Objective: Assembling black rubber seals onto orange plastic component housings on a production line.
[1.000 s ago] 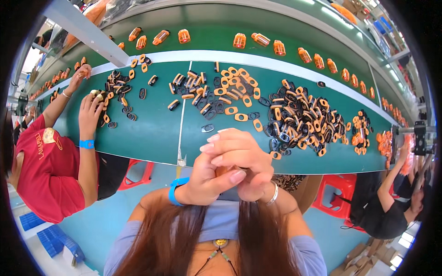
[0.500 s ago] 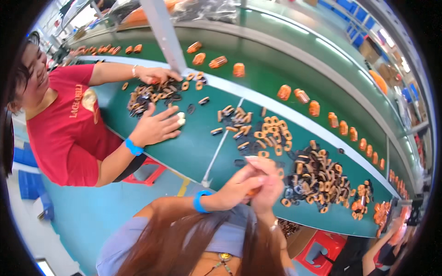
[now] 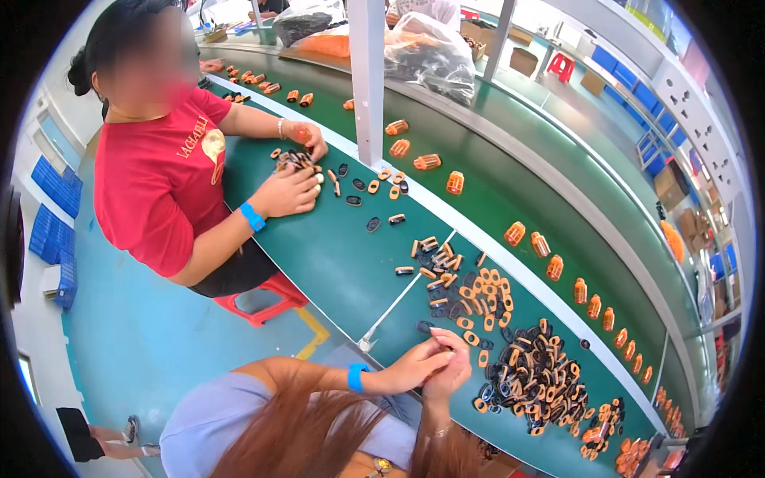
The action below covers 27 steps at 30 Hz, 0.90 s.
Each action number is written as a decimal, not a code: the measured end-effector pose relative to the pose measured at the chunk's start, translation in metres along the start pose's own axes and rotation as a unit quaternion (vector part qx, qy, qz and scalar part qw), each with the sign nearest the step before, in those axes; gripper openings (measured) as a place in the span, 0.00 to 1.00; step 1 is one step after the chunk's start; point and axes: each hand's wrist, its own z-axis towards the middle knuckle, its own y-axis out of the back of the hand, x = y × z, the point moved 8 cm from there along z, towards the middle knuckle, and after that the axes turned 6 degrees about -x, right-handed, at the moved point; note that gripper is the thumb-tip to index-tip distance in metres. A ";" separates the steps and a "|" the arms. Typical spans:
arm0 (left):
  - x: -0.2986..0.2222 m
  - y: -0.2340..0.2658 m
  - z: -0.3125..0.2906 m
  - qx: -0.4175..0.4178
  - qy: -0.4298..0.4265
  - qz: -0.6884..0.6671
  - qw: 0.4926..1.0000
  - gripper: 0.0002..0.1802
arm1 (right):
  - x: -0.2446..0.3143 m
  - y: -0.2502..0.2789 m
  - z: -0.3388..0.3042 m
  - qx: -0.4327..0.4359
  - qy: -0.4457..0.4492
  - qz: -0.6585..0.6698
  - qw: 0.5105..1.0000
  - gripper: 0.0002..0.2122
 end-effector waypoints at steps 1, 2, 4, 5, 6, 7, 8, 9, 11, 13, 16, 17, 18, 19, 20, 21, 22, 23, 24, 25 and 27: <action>-0.002 0.006 0.002 -0.032 -0.138 0.091 0.986 0.15 | 0.002 -0.002 -0.002 0.007 0.010 -0.038 0.999 0.22; -0.001 0.015 0.000 -0.001 -0.106 0.170 0.980 0.17 | -0.002 -0.008 -0.001 0.038 -0.006 -0.043 0.998 0.21; -0.006 0.018 -0.007 -0.007 -0.102 0.171 0.980 0.17 | -0.002 -0.013 -0.003 0.053 -0.026 -0.040 0.997 0.18; -0.007 0.020 -0.010 -0.011 -0.093 0.176 0.980 0.17 | -0.003 -0.015 -0.005 0.058 -0.025 -0.038 0.997 0.18; -0.001 0.022 -0.004 -0.002 -0.108 0.179 0.978 0.17 | -0.003 -0.016 -0.005 0.060 -0.025 -0.036 0.997 0.18; -0.004 0.021 -0.003 -0.004 -0.110 0.181 0.977 0.17 | -0.004 -0.016 -0.002 0.054 -0.026 -0.041 0.997 0.18; -0.006 0.019 -0.003 0.001 -0.095 0.177 0.980 0.18 | -0.005 -0.016 0.001 0.048 -0.027 -0.046 0.997 0.19; -0.006 0.018 -0.002 0.006 -0.081 0.173 0.982 0.18 | -0.006 -0.014 0.001 0.053 -0.026 -0.042 0.997 0.19; -0.006 0.020 0.002 0.004 -0.112 0.179 0.977 0.18 | -0.005 -0.009 0.000 0.036 -0.021 -0.054 0.998 0.18; -0.002 0.014 0.000 0.033 -0.033 0.158 0.986 0.19 | -0.003 -0.008 0.001 0.032 -0.028 -0.058 0.997 0.18; 0.003 0.015 0.002 0.027 -0.057 0.135 0.989 0.20 | -0.006 -0.004 0.002 0.029 -0.029 -0.069 0.997 0.18; 0.006 0.016 0.002 0.024 -0.036 0.129 0.991 0.20 | -0.006 -0.004 0.001 0.030 -0.029 -0.069 0.997 0.18; 0.003 0.015 0.002 0.025 -0.037 0.128 0.991 0.20 | -0.005 -0.008 0.000 0.035 -0.025 -0.064 0.997 0.18; 0.001 0.015 0.001 0.025 -0.020 0.125 0.992 0.19 | -0.005 -0.010 0.001 0.041 -0.021 -0.059 0.997 0.18; 0.002 0.015 0.001 0.025 -0.004 0.122 0.992 0.19 | -0.006 -0.007 0.001 0.042 -0.028 -0.052 0.997 0.18; 0.002 0.016 0.001 0.024 -0.004 0.122 0.992 0.19 | -0.006 -0.008 0.001 0.042 -0.028 -0.051 0.997 0.18; 0.001 0.015 0.001 0.027 -0.026 0.127 0.991 0.19 | -0.007 -0.007 0.000 0.037 -0.033 -0.050 0.998 0.18; -0.001 0.015 0.001 0.029 -0.048 0.132 0.990 0.19 | -0.008 -0.006 0.000 0.032 -0.039 -0.049 0.998 0.19; 0.001 0.015 0.002 0.030 -0.047 0.132 0.990 0.19 | -0.011 -0.004 0.000 0.033 -0.039 -0.048 0.998 0.19; 0.003 0.015 0.002 0.029 -0.036 0.108 0.993 0.18 | -0.011 -0.004 0.000 0.032 -0.040 -0.048 0.998 0.19; 0.010 0.016 0.004 0.030 -0.021 0.085 0.996 0.16 | -0.007 -0.007 -0.001 0.035 -0.037 -0.050 0.997 0.19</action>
